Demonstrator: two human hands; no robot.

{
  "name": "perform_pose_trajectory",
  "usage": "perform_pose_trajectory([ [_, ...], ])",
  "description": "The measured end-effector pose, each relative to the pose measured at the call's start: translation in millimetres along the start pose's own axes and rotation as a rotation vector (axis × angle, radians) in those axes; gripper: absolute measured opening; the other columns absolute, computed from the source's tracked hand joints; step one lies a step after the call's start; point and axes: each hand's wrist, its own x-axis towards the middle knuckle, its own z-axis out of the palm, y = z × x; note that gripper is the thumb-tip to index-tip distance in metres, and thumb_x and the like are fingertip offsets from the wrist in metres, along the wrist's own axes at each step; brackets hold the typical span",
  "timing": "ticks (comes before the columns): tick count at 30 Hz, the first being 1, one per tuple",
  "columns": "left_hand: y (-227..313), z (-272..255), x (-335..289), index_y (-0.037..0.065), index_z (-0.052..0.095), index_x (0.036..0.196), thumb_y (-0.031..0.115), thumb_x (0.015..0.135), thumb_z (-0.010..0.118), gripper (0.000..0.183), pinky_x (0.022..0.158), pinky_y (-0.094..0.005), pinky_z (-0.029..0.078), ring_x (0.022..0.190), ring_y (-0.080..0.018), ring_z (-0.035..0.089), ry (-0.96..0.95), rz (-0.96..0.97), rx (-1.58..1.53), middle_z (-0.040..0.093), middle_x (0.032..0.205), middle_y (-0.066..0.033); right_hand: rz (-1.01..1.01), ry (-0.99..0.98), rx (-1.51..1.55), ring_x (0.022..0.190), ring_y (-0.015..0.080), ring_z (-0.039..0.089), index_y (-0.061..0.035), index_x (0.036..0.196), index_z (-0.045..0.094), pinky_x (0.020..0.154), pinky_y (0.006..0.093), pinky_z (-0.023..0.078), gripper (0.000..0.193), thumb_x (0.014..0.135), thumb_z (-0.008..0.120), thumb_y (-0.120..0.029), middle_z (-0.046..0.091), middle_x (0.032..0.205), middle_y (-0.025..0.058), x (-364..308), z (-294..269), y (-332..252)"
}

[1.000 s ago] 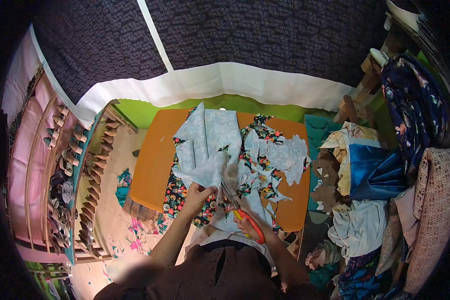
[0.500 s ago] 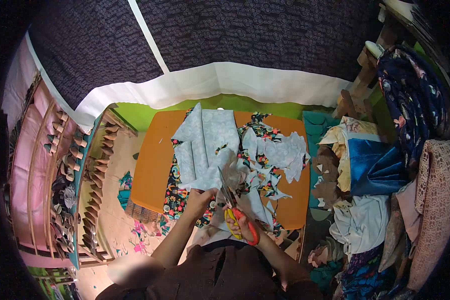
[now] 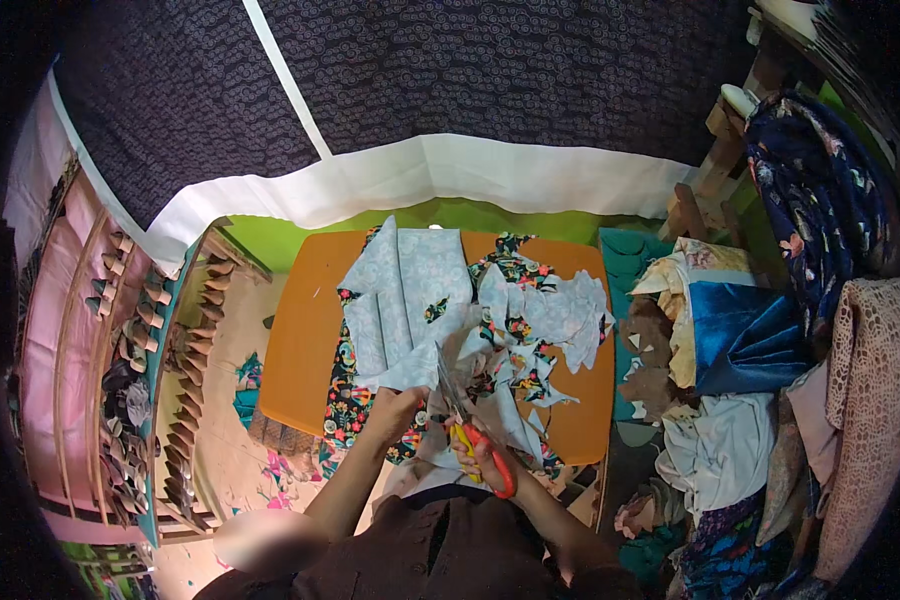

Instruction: Cutting pattern pieces from floral printed fabric using scissors.

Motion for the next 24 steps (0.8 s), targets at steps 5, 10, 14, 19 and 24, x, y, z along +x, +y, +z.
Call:
perform_pose_trajectory([
  [5, -7.2, -7.8, 2.8, -0.004, 0.052, 0.098, 0.01, 0.069, 0.061, 0.033, 0.071, -0.026, 0.041, 0.08, -0.0133, 0.052, -0.009, 0.004, 0.037, 0.056, 0.091, -0.0048, -0.009, -0.006, -0.001, 0.055, 0.0025, 0.029, -0.0062, 0.113, 0.034, 0.045, 0.0143, 0.025, 0.081, 0.064, 0.05, -0.068, 0.032, 0.077, -0.0022, 0.5, 3.3, -11.7],
  [10, 4.6, -3.0, 1.7, 0.0, 0.051, 0.092, 0.002, 0.066, 0.058, 0.027, 0.064, -0.0249, 0.039, 0.07, -0.0119, 0.05, -0.011, -0.053, -0.036, 0.053, 0.079, -0.0018, 0.084, -0.047, 0.15, 0.053, 0.002, 0.033, -0.0061, 0.111, 0.036, 0.045, 0.0143, 0.026, 0.081, 0.057, 0.065, -0.059, 0.035, 0.074, -0.0019, -0.6, -0.5, -18.7],
  [14, 6.4, -1.5, -0.9, 0.002, 0.052, 0.087, 0.008, 0.069, 0.061, 0.021, 0.062, -0.025, 0.039, 0.067, -0.0128, 0.05, 0.013, -0.037, -0.21, 0.053, 0.076, -0.0024, 0.027, -0.039, 0.014, 0.054, 0.002, 0.034, -0.0059, 0.112, 0.035, 0.046, 0.0141, 0.027, 0.076, 0.063, 0.063, -0.057, 0.034, 0.074, -0.002, -5.0, 4.4, -21.3],
  [19, 18.9, 12.6, -1.5, 0.0, 0.044, 0.108, 0.011, 0.081, 0.053, 0.031, 0.076, -0.029, 0.043, 0.089, -0.0149, 0.053, 0.146, 0.017, -0.467, 0.054, 0.097, -0.0065, 0.111, 0.035, -0.164, 0.055, 0.0024, 0.032, -0.0062, 0.112, 0.034, 0.046, 0.0141, 0.027, 0.088, 0.057, 0.053, -0.072, 0.035, 0.077, -0.0014, -6.4, 5.3, -17.6],
  [24, 16.2, -3.8, 3.0, 0.003, 0.041, 0.112, 0.01, 0.084, 0.049, 0.03, 0.08, -0.0289, 0.042, 0.097, -0.0153, 0.05, 0.179, -0.014, -0.419, 0.05, 0.106, -0.009, -0.017, -0.021, -0.236, 0.057, 0.0025, 0.032, -0.0047, 0.113, 0.034, 0.048, 0.0157, 0.028, 0.068, 0.074, 0.05, -0.058, 0.034, 0.075, -0.0016, -12.6, -16.1, 8.4],
])
